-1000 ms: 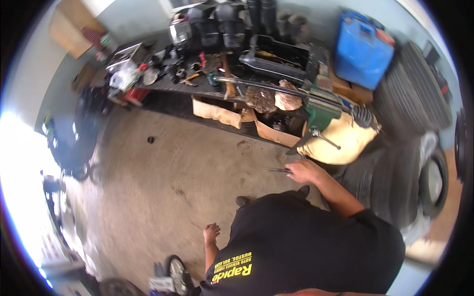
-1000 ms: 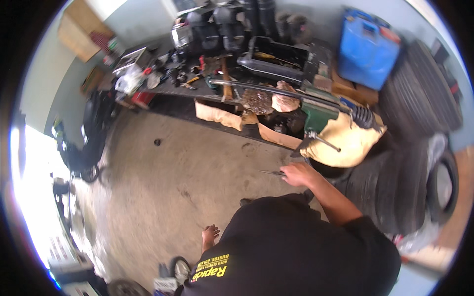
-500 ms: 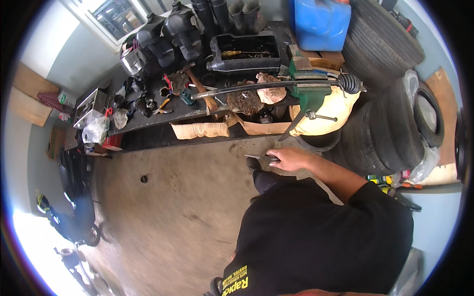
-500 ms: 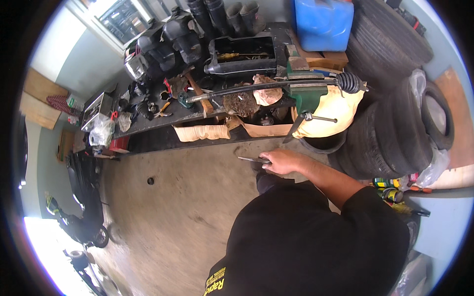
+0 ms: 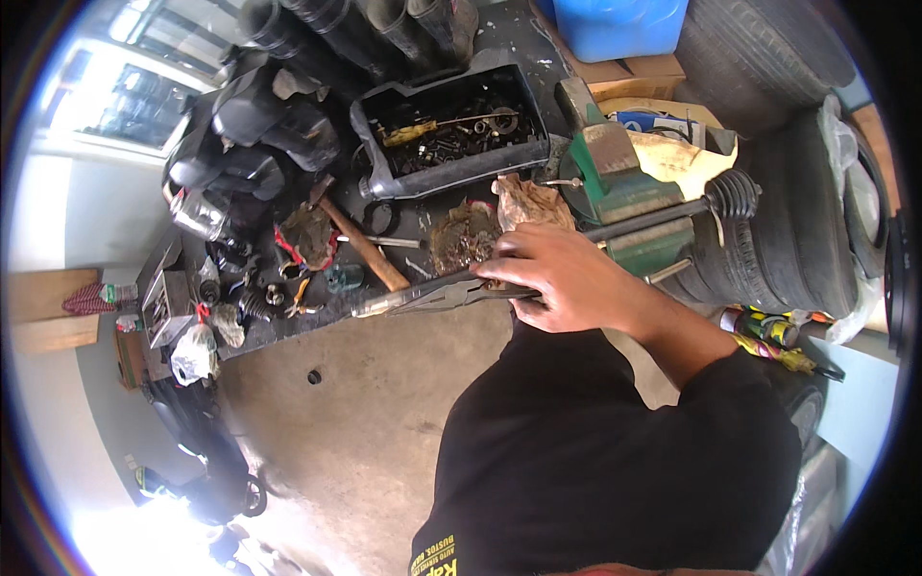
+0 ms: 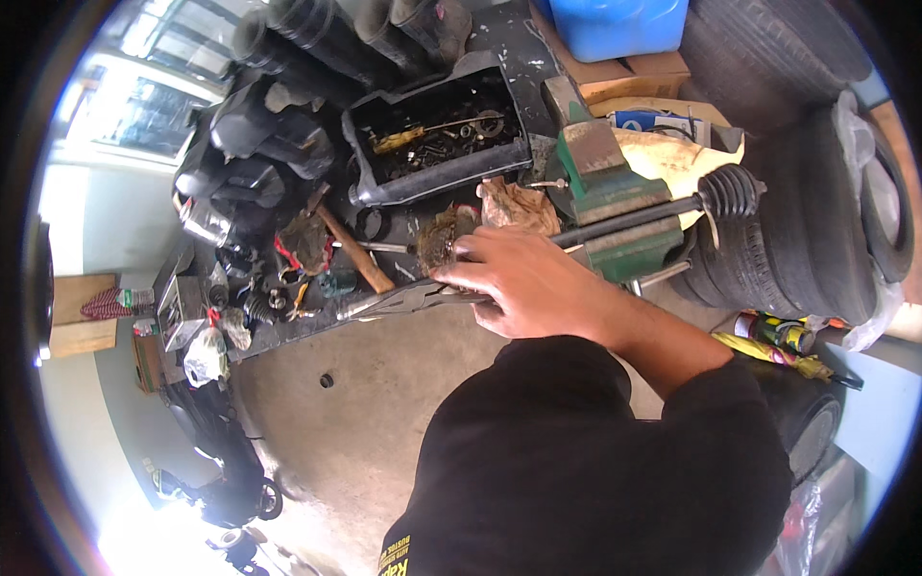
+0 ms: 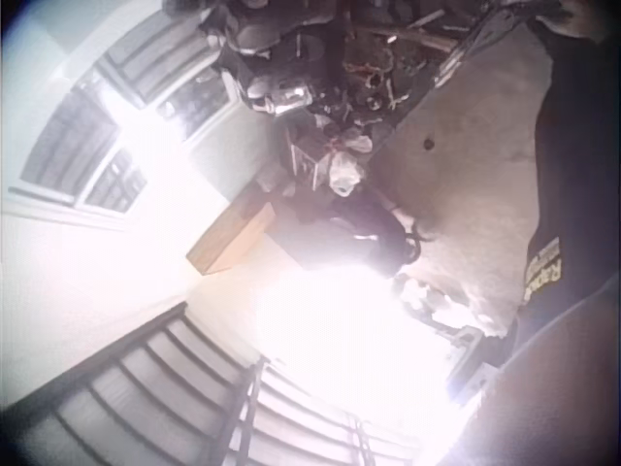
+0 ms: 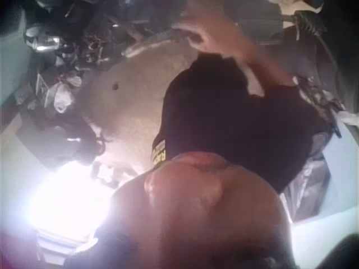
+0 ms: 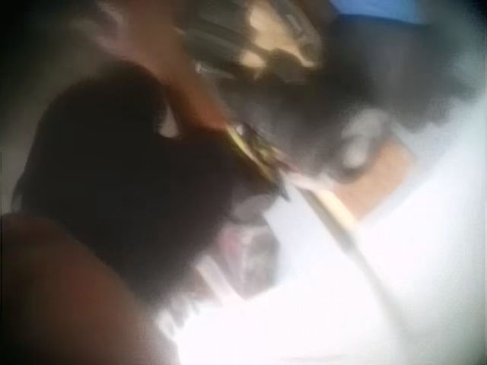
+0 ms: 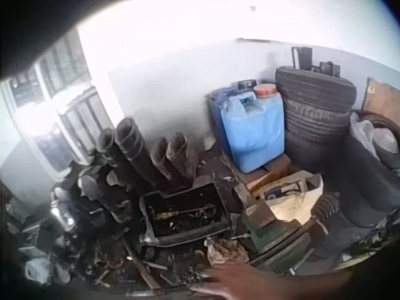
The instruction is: The person secures a rubber boot onto a metal shaft using a metal clamp and pliers in a workshop. They then use a screwdriver to adjust a small metal ring on the shaft.
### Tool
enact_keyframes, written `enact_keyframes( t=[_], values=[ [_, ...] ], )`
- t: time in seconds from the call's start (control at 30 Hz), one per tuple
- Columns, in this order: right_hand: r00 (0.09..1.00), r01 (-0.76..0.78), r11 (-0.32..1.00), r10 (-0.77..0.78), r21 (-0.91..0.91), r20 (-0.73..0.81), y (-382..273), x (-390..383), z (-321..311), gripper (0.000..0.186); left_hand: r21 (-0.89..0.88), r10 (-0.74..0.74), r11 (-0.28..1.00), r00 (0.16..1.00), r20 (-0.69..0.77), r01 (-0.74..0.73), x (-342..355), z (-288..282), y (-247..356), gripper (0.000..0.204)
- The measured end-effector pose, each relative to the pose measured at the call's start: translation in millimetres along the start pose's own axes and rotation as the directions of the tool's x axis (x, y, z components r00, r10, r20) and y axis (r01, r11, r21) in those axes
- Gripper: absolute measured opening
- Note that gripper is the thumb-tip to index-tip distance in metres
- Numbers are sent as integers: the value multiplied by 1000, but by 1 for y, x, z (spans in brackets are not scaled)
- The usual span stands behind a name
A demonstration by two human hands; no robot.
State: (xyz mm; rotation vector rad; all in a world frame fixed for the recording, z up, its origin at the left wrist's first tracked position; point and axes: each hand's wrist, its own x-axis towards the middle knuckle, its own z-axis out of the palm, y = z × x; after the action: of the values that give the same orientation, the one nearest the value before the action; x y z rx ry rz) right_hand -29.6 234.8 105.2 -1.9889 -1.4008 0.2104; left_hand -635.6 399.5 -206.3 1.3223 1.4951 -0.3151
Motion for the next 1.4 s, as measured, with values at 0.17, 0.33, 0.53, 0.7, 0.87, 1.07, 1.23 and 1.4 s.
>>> enact_keyframes(
  t=[0.17,0.33,0.53,0.7,0.87,1.07,1.23,1.4],
  values=[
    [981,-167,986,165,-15,-106,37,17,7,63,52,105,993,993,-51,-102,20,-53,83,13],
    [959,-220,974,206,-49,-194,50,21,29,67,66,216,976,962,-165,-208,67,-85,212,12],
    [932,-236,967,197,-99,-305,57,23,40,57,304,363,893,931,-45,-333,123,-87,302,21],
    [921,-284,943,219,-173,-321,53,27,46,54,570,229,755,945,234,-324,196,-84,257,28],
    [900,-331,926,250,-183,-358,52,30,51,57,599,-66,783,934,351,-170,238,-110,205,27],
    [893,-362,914,286,-180,-347,50,31,53,62,516,567,728,819,-84,-452,251,-114,239,30],
    [895,-336,924,252,-185,-369,52,32,55,61,625,843,488,143,-519,-609,159,-114,443,36],
    [906,-335,921,257,-199,-336,50,32,53,62,273,996,91,94,-3,-958,35,-23,653,33]
  ],
)
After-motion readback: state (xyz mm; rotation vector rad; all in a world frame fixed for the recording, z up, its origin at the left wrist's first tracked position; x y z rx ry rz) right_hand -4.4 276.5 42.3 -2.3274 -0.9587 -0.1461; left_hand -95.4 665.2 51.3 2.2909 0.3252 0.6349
